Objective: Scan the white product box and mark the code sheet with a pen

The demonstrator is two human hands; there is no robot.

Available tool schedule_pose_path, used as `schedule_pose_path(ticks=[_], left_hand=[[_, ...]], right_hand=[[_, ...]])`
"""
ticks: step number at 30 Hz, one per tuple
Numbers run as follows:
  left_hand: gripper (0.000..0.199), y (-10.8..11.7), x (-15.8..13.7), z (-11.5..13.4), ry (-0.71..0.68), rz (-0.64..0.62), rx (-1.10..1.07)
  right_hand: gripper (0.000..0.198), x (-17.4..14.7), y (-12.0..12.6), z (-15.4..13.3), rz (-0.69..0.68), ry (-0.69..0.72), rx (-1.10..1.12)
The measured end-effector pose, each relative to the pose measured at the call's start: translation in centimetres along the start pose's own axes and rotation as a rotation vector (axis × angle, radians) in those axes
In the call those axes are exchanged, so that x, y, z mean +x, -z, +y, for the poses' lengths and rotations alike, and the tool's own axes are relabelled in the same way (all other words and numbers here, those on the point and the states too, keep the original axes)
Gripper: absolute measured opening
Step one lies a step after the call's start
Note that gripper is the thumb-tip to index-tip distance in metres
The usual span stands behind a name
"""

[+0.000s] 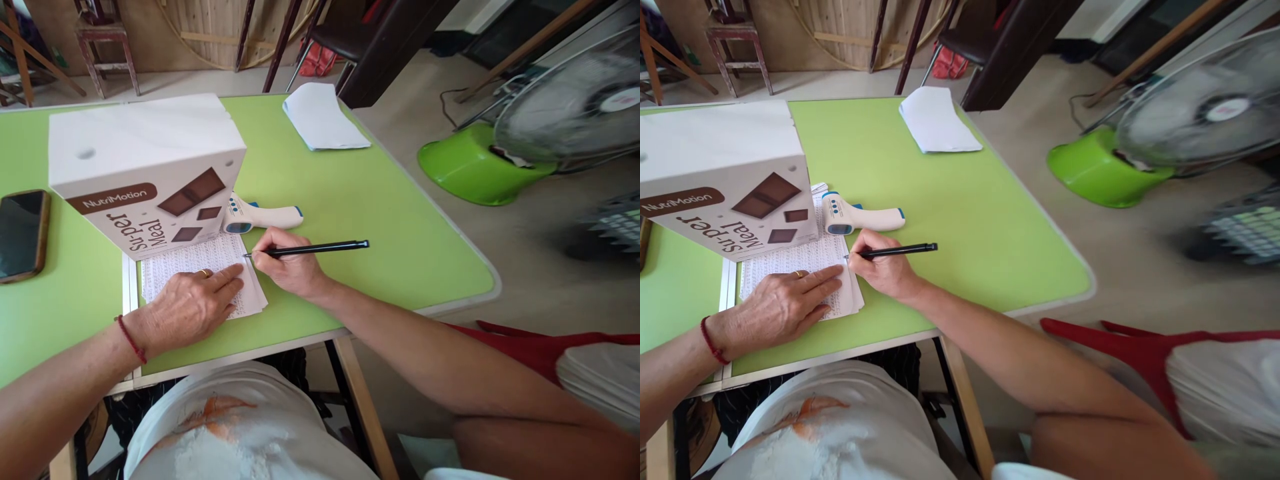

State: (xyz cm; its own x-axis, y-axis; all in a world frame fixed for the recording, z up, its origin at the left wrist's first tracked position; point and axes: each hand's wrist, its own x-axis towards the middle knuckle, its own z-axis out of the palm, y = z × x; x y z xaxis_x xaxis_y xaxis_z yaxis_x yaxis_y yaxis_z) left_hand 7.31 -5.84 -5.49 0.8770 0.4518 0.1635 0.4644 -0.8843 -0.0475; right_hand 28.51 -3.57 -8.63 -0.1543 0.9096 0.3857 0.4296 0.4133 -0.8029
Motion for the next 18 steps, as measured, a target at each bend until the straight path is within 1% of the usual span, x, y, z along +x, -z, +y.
schedule_pose_path(ticks=[5, 8, 10, 13, 15, 17, 18], left_hand=[[0.025, 0.1, 0.0, 0.0, 0.001, -0.012, -0.020], [0.026, 0.1, 0.0, 0.0, -0.001, -0.012, -0.022], [0.025, 0.0, 0.0, 0.0, -0.004, -0.003, -0.021], [0.024, -0.2, -0.1, 0.0, -0.014, 0.033, -0.009], [0.022, -0.2, 0.0, -0.1, -0.029, 0.072, -0.014], [0.021, 0.1, 0.1, -0.3, -0.050, 0.146, -0.045], [0.020, 0.5, 0.0, -0.4, -0.059, 0.209, -0.063]], right_hand=[[0.012, 0.0, 0.1, 0.0, -0.026, -0.006, -0.002], [0.011, 0.0, 0.1, 0.1, -0.006, -0.013, -0.018], [0.011, 0.0, 0.1, 0.1, 0.048, -0.009, -0.021], [0.008, 0.1, 0.3, 0.0, 0.165, 0.024, -0.058], [0.008, 0.2, 0.6, -0.1, 0.209, 0.109, -0.128], [0.012, 0.3, 0.9, -0.1, 0.197, 0.261, -0.205], [0.014, 0.3, 1.2, -0.2, 0.182, 0.340, -0.234]])
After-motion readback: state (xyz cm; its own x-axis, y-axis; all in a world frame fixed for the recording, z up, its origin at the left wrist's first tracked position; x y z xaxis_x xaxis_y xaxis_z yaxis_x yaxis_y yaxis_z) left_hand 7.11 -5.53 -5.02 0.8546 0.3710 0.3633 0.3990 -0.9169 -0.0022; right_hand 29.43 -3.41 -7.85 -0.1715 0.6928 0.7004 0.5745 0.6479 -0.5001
